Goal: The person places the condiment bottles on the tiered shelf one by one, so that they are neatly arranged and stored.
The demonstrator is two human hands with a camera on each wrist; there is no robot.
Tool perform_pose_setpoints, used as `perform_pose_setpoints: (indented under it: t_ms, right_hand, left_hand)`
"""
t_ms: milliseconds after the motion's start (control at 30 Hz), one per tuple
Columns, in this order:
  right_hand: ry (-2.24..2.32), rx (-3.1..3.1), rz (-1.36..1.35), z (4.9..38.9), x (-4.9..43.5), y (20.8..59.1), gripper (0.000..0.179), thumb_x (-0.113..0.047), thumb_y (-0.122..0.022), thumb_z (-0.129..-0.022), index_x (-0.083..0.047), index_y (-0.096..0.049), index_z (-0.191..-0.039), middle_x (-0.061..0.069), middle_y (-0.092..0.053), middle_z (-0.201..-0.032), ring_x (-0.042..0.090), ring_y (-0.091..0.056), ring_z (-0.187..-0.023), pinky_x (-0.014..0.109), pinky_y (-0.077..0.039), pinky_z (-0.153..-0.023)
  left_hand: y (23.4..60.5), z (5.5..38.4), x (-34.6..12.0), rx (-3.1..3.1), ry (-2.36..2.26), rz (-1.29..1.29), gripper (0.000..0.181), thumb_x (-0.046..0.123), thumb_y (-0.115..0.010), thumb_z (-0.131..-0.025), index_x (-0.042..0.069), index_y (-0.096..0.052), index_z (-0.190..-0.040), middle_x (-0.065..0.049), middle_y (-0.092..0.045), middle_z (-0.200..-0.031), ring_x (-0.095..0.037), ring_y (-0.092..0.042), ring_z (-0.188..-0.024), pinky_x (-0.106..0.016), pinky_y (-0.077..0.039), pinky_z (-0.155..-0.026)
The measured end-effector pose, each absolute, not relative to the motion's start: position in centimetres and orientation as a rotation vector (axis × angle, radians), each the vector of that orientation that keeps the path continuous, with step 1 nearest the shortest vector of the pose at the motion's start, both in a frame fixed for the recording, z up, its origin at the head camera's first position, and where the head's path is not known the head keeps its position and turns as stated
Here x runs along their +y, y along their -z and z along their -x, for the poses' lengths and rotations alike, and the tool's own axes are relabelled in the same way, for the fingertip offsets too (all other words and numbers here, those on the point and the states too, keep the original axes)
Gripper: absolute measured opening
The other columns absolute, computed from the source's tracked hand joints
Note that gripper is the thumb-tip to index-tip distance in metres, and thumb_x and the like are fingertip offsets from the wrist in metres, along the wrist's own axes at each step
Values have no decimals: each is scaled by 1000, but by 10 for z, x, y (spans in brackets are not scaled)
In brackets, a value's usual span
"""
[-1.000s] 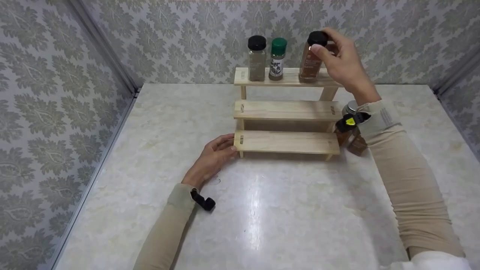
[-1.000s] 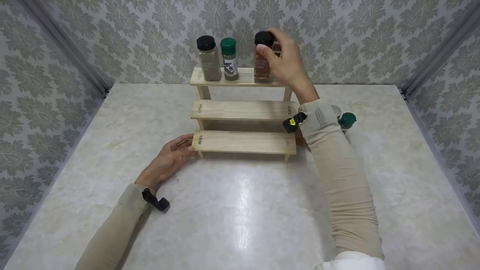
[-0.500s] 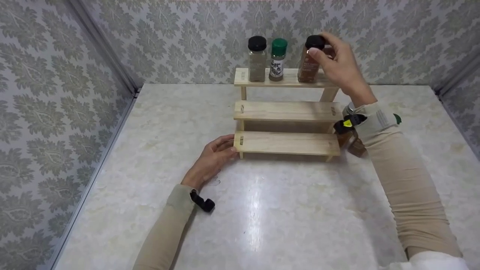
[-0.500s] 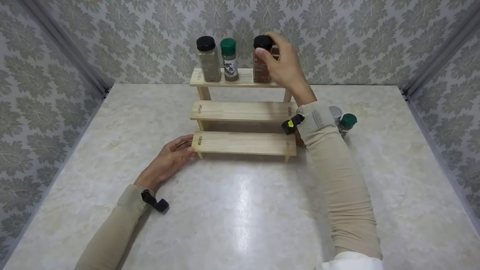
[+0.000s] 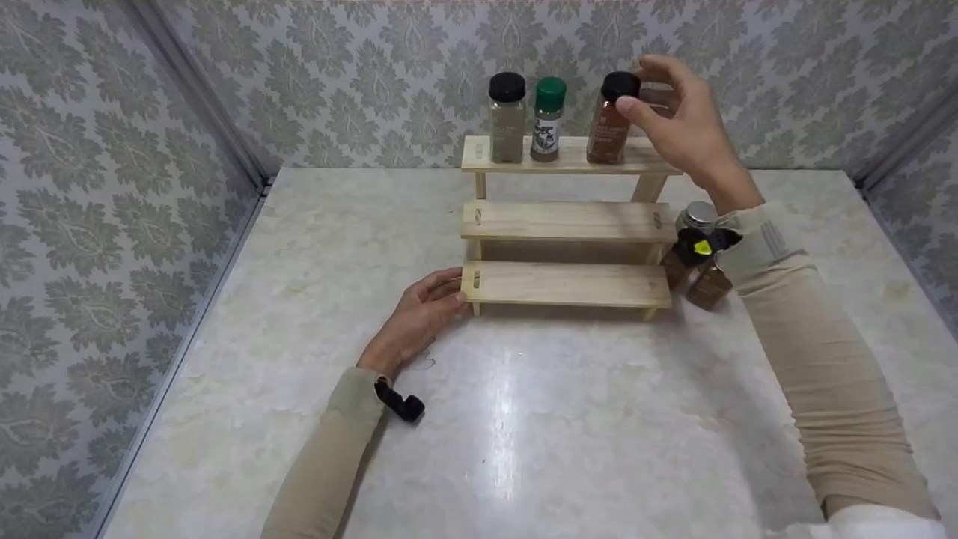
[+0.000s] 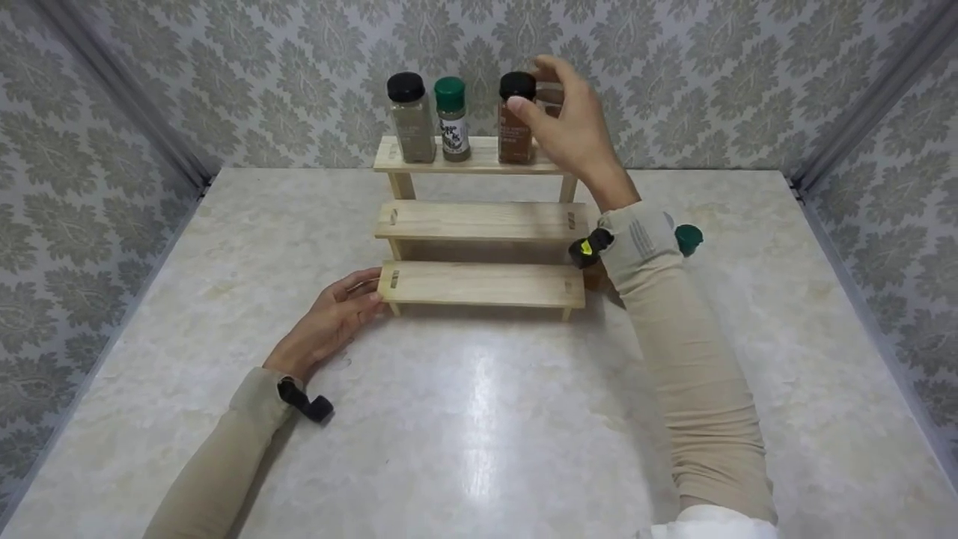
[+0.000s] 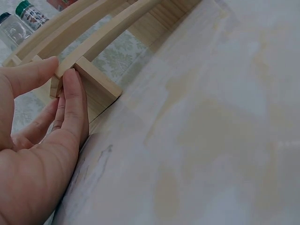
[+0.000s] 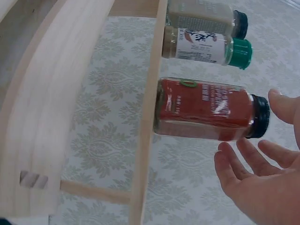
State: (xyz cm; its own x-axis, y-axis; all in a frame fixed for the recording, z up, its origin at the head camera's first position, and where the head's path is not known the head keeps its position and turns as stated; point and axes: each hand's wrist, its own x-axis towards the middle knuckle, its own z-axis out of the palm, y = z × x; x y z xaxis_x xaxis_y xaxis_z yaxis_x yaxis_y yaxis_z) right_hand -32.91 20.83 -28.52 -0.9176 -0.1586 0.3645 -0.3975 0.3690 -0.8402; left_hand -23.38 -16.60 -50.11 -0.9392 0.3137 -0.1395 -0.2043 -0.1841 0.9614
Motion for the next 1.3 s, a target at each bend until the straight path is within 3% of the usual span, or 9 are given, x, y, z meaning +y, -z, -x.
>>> perform_pose_setpoints:
  t_ms: [400,567,1033,1300]
  right_hand:
    - [-1363,-2485,-587,291,236,284,49,-20,-68,-107,-9,-55,-153,15,-57,-151,31,-55,-141,38,-45,-121]
    - [-1313,-2503,-560,273,260,295,50,-20,-70,-106,-9,-56,-153,17,-59,-148,29,-57,-137,33,-47,-117]
    - [-1278,-2512,-375,227,331,358,49,-16,-74,-103,-12,-59,-150,14,-61,-145,1,-60,-125,14,-49,-104]
    - [-1317,-2446,-336,209,351,403,46,-7,-76,-100,-1,-63,-144,11,-67,-135,6,-65,-121,14,-52,-102]
  left_hand:
    - [498,236,-174,1711,-2218,-87,54,6,-69,-105,7,-50,-156,-18,-52,-156,-30,-56,-141,-33,-54,-111]
    - [497,236,-173,1730,-2210,-80,53,6,-68,-105,7,-51,-155,-17,-52,-156,-30,-55,-142,-31,-54,-112]
    - [501,236,-165,1637,-2251,-95,58,4,-68,-104,4,-46,-158,-20,-48,-156,-25,-59,-134,-29,-56,-106]
    - [501,235,-163,1641,-2248,-93,58,4,-68,-104,3,-46,-158,-20,-50,-155,-25,-60,-133,-29,-56,-106]
